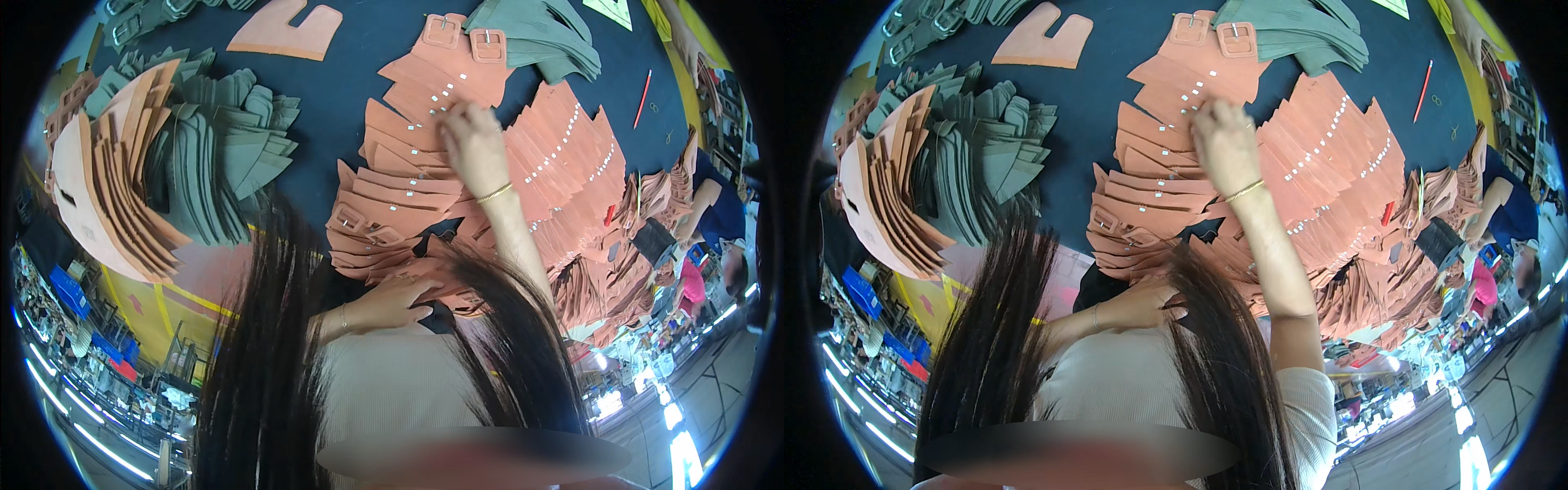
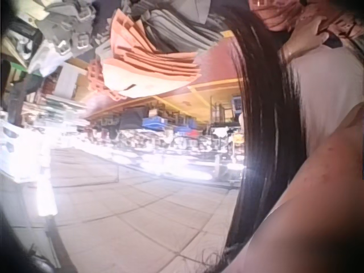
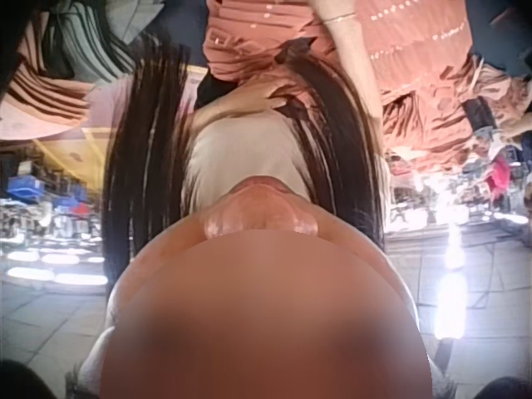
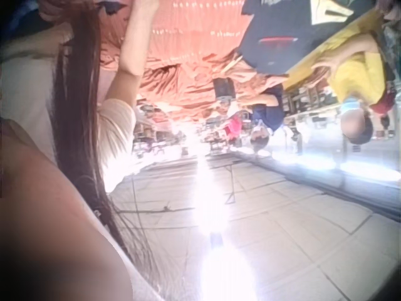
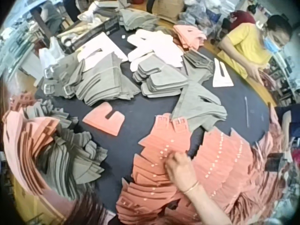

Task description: The person sorts and stacks light pink fabric pieces on a large table. They repeatedly pick up pieces, align them, and place them into neat piles while occasionally moving other stacks aside.

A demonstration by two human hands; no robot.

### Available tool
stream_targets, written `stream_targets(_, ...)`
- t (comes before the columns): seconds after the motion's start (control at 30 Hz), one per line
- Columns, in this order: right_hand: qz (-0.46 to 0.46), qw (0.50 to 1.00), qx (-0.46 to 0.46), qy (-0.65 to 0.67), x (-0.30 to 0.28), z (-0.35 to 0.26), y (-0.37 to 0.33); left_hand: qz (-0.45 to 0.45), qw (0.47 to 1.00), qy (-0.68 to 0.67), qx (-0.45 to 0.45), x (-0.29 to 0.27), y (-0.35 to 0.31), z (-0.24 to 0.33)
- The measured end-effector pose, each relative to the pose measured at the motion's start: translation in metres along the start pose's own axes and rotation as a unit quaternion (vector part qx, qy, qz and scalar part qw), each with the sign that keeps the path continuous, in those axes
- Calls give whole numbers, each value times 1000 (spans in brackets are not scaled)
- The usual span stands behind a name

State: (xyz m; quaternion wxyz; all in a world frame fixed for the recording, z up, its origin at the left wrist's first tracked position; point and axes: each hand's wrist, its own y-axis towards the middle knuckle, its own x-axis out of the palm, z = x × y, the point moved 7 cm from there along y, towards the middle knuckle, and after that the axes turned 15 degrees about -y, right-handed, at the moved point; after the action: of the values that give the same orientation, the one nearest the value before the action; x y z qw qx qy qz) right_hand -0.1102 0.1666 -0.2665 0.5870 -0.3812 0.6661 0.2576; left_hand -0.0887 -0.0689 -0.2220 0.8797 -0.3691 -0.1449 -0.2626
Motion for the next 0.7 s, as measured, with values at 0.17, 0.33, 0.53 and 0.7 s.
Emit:
stream_targets(0.17,15,996,73,56,9,-9,-25,3,999,19,-49,-3,2,6)
stream_targets(0.33,-16,996,78,48,9,-6,-28,-8,999,14,-32,0,12,6)
stream_targets(0.53,-4,993,47,109,5,-11,-33,0,999,33,-21,4,16,-4)
stream_targets(0.7,3,994,55,90,5,-11,-35,-15,999,29,-42,7,17,-7)
